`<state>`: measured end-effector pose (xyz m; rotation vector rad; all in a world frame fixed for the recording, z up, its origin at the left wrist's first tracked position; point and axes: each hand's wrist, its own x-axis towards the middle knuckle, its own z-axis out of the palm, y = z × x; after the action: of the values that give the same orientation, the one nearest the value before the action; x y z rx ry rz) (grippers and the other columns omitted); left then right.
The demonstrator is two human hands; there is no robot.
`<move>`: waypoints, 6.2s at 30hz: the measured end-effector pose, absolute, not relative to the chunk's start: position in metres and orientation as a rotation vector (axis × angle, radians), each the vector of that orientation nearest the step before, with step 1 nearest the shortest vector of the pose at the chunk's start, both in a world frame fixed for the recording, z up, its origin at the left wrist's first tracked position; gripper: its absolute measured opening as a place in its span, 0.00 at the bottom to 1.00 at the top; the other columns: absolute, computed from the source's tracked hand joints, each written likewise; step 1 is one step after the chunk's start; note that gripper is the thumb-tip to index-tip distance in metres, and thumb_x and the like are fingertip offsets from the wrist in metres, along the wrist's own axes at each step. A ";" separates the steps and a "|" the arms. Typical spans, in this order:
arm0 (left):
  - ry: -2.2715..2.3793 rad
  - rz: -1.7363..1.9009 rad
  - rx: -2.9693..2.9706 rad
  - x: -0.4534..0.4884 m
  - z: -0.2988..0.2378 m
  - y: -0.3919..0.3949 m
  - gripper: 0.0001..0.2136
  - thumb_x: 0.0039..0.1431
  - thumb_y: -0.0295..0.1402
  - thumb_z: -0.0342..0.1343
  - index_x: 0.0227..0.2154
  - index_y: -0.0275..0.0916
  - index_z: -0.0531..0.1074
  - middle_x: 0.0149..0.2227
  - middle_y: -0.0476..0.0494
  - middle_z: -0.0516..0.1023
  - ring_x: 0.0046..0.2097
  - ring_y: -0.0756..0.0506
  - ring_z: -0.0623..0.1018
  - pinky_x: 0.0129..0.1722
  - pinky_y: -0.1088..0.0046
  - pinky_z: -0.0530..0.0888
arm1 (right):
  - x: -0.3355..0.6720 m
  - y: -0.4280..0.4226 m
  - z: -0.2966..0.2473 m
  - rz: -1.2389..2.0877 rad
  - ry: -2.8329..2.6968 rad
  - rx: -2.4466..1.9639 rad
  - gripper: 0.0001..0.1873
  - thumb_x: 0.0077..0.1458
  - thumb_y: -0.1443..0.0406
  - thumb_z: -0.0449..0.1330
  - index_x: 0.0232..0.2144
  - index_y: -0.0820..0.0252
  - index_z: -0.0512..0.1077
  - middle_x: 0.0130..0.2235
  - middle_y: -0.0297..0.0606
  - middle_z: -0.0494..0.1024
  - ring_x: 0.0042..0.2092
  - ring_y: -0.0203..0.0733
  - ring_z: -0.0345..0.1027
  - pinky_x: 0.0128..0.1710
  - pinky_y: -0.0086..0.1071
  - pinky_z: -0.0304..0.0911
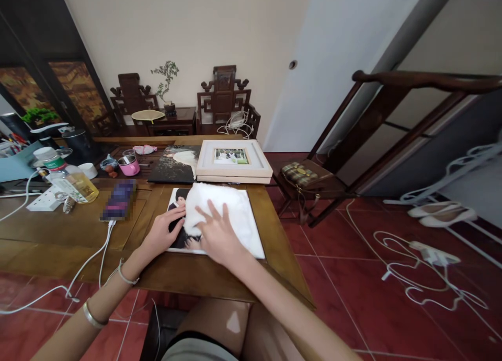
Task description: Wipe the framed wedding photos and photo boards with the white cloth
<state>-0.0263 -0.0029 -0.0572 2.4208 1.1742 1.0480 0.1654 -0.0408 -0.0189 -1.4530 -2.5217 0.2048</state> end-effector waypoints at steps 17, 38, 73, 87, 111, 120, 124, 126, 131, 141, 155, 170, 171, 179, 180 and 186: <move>1.211 1.017 2.388 -0.026 -0.057 -0.005 0.14 0.61 0.27 0.48 0.45 0.36 0.76 0.51 0.38 0.76 0.54 0.42 0.75 0.56 0.61 0.70 | 0.209 -0.040 -0.021 0.067 -2.291 -1.785 0.20 0.47 0.75 0.49 0.39 0.68 0.76 0.60 0.53 0.65 0.65 0.63 0.47 0.59 0.63 0.45; 1.243 0.941 2.359 -0.026 -0.057 -0.007 0.16 0.65 0.32 0.46 0.51 0.38 0.72 0.57 0.39 0.70 0.61 0.41 0.66 0.60 0.58 0.64 | 0.229 -0.083 -0.004 0.493 -2.485 -1.338 0.23 0.38 0.78 0.48 0.33 0.59 0.77 0.59 0.43 0.67 0.64 0.47 0.52 0.65 0.49 0.43; 1.267 0.983 2.401 -0.026 -0.061 -0.004 0.15 0.62 0.29 0.47 0.49 0.36 0.74 0.54 0.39 0.73 0.58 0.41 0.70 0.59 0.59 0.67 | 0.232 -0.116 -0.024 0.457 -2.328 -1.241 0.21 0.36 0.78 0.46 0.27 0.57 0.73 0.60 0.38 0.66 0.66 0.48 0.45 0.65 0.58 0.36; 1.271 0.879 2.404 -0.027 -0.059 -0.004 0.17 0.63 0.30 0.46 0.52 0.36 0.71 0.57 0.40 0.70 0.60 0.41 0.68 0.60 0.58 0.65 | 0.198 0.004 -0.019 0.305 -2.359 -1.484 0.23 0.47 0.76 0.49 0.43 0.63 0.74 0.63 0.45 0.62 0.67 0.56 0.43 0.62 0.62 0.38; 1.279 0.901 2.381 -0.027 -0.060 -0.005 0.17 0.62 0.28 0.48 0.53 0.37 0.70 0.57 0.40 0.70 0.60 0.41 0.68 0.60 0.59 0.65 | 0.208 -0.012 -0.021 0.189 -2.411 -1.597 0.23 0.46 0.76 0.48 0.43 0.63 0.75 0.63 0.43 0.61 0.67 0.57 0.42 0.61 0.64 0.40; 1.232 0.911 2.395 -0.027 -0.057 -0.004 0.19 0.61 0.26 0.47 0.54 0.38 0.69 0.58 0.38 0.69 0.61 0.40 0.67 0.60 0.57 0.64 | 0.172 -0.077 -0.018 0.256 -2.606 -1.277 0.26 0.41 0.78 0.50 0.40 0.60 0.77 0.65 0.37 0.56 0.68 0.57 0.34 0.63 0.64 0.30; 1.260 0.917 2.376 -0.027 -0.059 -0.005 0.18 0.62 0.28 0.47 0.53 0.37 0.70 0.57 0.38 0.70 0.60 0.40 0.68 0.60 0.57 0.64 | 0.198 -0.112 -0.019 0.354 -2.593 -1.218 0.27 0.35 0.79 0.48 0.36 0.59 0.77 0.64 0.34 0.59 0.68 0.51 0.36 0.65 0.60 0.32; 1.263 0.927 2.367 -0.026 -0.060 -0.005 0.17 0.62 0.29 0.47 0.53 0.38 0.70 0.57 0.39 0.70 0.60 0.41 0.68 0.60 0.58 0.64 | 0.217 -0.111 -0.021 0.363 -2.534 -1.260 0.27 0.34 0.78 0.47 0.34 0.58 0.77 0.62 0.35 0.63 0.68 0.48 0.39 0.65 0.58 0.34; 1.278 0.910 2.353 -0.025 -0.058 -0.006 0.17 0.62 0.29 0.47 0.53 0.39 0.70 0.58 0.40 0.70 0.60 0.42 0.67 0.60 0.59 0.65 | 0.252 -0.067 -0.034 0.242 -2.345 -1.535 0.21 0.42 0.76 0.48 0.34 0.61 0.76 0.62 0.43 0.63 0.67 0.52 0.42 0.64 0.59 0.40; 1.167 1.082 2.278 -0.028 -0.050 -0.011 0.21 0.67 0.35 0.41 0.61 0.37 0.60 0.63 0.39 0.61 0.64 0.44 0.60 0.64 0.62 0.57 | 0.163 -0.008 -0.014 0.209 -2.492 -1.557 0.22 0.49 0.75 0.52 0.46 0.63 0.75 0.65 0.45 0.56 0.67 0.63 0.36 0.58 0.70 0.35; 1.219 1.004 2.331 -0.027 -0.052 -0.007 0.18 0.65 0.32 0.45 0.55 0.37 0.67 0.59 0.38 0.68 0.61 0.42 0.66 0.61 0.60 0.63 | 0.210 -0.116 -0.011 0.408 -2.661 -1.119 0.24 0.33 0.79 0.47 0.27 0.59 0.77 0.63 0.34 0.62 0.68 0.50 0.39 0.66 0.58 0.33; 1.251 0.936 2.385 -0.028 -0.057 -0.005 0.17 0.62 0.30 0.48 0.52 0.38 0.71 0.56 0.40 0.71 0.60 0.42 0.68 0.60 0.59 0.66 | 0.241 -0.003 -0.028 0.127 -2.438 -1.535 0.22 0.47 0.76 0.49 0.40 0.63 0.76 0.63 0.45 0.61 0.67 0.56 0.42 0.61 0.63 0.41; 1.259 0.946 2.383 -0.027 -0.057 -0.005 0.17 0.62 0.30 0.48 0.52 0.38 0.71 0.57 0.40 0.70 0.59 0.42 0.69 0.60 0.59 0.66 | 0.238 -0.013 -0.029 0.122 -2.448 -1.515 0.21 0.46 0.76 0.49 0.39 0.62 0.77 0.63 0.44 0.62 0.67 0.57 0.41 0.61 0.65 0.40; 1.259 0.943 2.385 -0.025 -0.054 -0.005 0.17 0.62 0.30 0.47 0.51 0.34 0.72 0.56 0.37 0.71 0.59 0.41 0.69 0.60 0.59 0.66 | 0.234 -0.139 -0.031 0.141 -2.558 -1.301 0.18 0.36 0.78 0.48 0.24 0.60 0.74 0.65 0.38 0.57 0.68 0.55 0.33 0.63 0.64 0.35; 1.258 0.938 2.387 -0.025 -0.054 -0.005 0.17 0.62 0.29 0.48 0.51 0.34 0.72 0.56 0.37 0.71 0.59 0.41 0.69 0.60 0.59 0.66 | 0.234 -0.144 -0.030 0.155 -2.565 -1.292 0.18 0.35 0.78 0.48 0.24 0.60 0.74 0.65 0.37 0.57 0.68 0.55 0.33 0.64 0.63 0.34; 1.253 0.926 2.394 -0.027 -0.055 -0.005 0.17 0.62 0.30 0.47 0.52 0.35 0.71 0.57 0.38 0.70 0.60 0.41 0.69 0.60 0.60 0.66 | 0.234 -0.093 -0.023 0.235 -2.565 -1.372 0.22 0.39 0.77 0.49 0.33 0.60 0.77 0.64 0.40 0.59 0.68 0.56 0.38 0.62 0.65 0.36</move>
<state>-0.0270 -0.0049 -0.0555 2.3936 1.2529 0.9260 0.2336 -0.0934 -0.0230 -1.3721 -2.5645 0.2353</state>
